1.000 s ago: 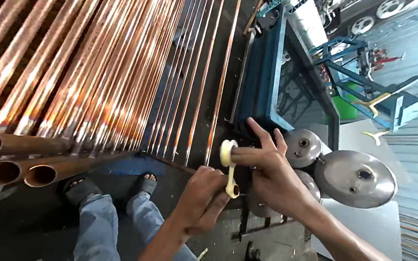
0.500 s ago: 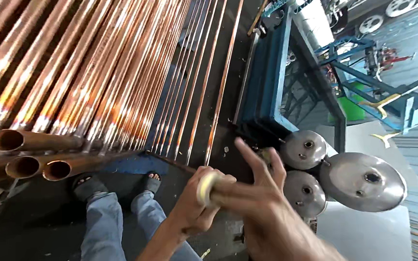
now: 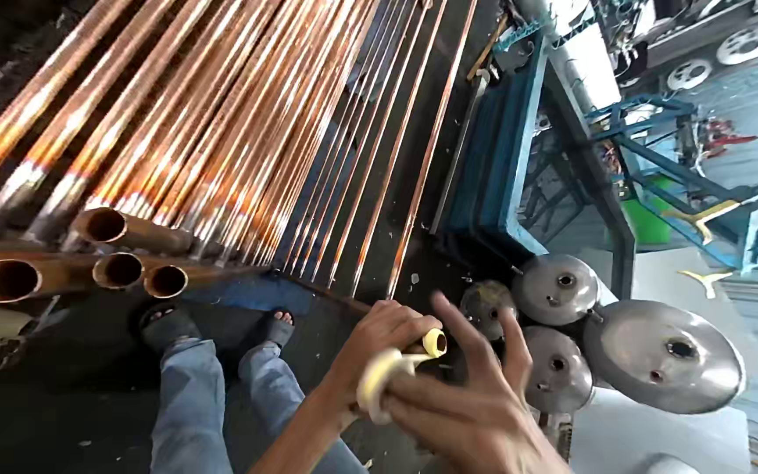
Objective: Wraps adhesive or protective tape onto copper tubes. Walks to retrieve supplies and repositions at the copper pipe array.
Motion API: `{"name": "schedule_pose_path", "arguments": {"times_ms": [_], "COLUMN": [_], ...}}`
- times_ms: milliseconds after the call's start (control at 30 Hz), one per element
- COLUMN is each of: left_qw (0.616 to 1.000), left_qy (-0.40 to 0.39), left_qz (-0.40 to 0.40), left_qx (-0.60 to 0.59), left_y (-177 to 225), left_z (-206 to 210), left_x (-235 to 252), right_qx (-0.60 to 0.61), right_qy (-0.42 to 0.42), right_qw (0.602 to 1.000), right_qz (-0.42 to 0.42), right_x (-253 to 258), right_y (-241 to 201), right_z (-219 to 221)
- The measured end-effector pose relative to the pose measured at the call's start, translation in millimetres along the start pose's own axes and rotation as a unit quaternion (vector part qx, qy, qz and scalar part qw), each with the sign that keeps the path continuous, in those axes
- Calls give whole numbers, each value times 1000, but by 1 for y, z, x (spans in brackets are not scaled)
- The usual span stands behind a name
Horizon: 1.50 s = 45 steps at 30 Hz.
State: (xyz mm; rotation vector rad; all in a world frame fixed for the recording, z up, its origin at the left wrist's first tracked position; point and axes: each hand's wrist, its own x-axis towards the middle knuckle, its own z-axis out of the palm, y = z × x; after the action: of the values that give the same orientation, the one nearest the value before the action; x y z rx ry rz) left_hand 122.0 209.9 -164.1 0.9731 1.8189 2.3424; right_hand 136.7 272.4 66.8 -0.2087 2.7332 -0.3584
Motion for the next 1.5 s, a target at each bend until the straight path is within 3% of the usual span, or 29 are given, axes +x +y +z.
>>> {"name": "schedule_pose_path", "arguments": {"times_ms": [33, 100, 200, 300, 367, 467, 533, 600, 667, 733, 800, 867, 933, 1000, 1100, 1200, 1300, 1400, 1500], "left_qw": [1000, 999, 998, 1000, 1000, 999, 999, 998, 998, 999, 1000, 1000, 998, 998, 999, 1000, 1000, 998, 999], "left_qy": [17, -28, -43, -20, -1, 8, -5, -34, -42, -27, -14, -2, 21, 25, -8, -14, 9, 45, 24], "left_qz": [4, -43, -36, -18, -16, -38, -48, -47, -41, -23, -11, -18, -46, -61, -41, -24, -16, -33, -42], "left_qx": [-3, 9, 14, 6, 10, 11, 14, -7, -16, -15, -15, -18, -24, -7, -7, -7, -5, 5, 3], "left_y": [-2, 20, 24, 21, 20, 22, 25, 27, 25, 21, 19, 21, 24, 26, 25, 22, 20, 22, 26], "left_z": [4, -11, -21, -26, -30, -24, -27, -31, -33, -32, -33, -32, -28, -33, -43, -45, -40, -38, -44], "left_x": [-3, 8, 18, 14, 15, 9, 9, 12, 15, 16, 15, 13, 7, 5, 14, 15, 14, 8, 10], "right_qx": [-17, -66, -94, -50, 14, 2, -15, -43, -61, -66, -46, -49, -72, -50, -61, -92, -66, -72, -106], "right_qy": [35, 77, 72, -2, -77, -27, 42, 48, 42, 26, -73, -137, -92, -3, 52, 44, -82, -54, 34], "right_qw": [999, 995, 992, 998, 997, 999, 998, 998, 996, 997, 996, 989, 993, 998, 996, 994, 994, 994, 992], "right_qz": [-16, -12, 46, 45, 22, -31, -39, 14, 56, 43, 30, 10, -23, -35, 34, 30, 4, -54, -57], "right_x": [20, 52, 32, -27, -34, 12, 59, 78, 52, 3, -29, -24, 10, 56, 72, 16, -13, 24, 83], "right_y": [12, 49, 84, 59, 24, 4, 27, 60, 83, 78, 42, 5, -6, 15, 56, 59, 9, -17, 19], "right_z": [1, 0, 4, 8, -4, -9, -5, -8, -2, 8, 1, -11, -12, -3, -3, 11, -1, -14, -8]}}
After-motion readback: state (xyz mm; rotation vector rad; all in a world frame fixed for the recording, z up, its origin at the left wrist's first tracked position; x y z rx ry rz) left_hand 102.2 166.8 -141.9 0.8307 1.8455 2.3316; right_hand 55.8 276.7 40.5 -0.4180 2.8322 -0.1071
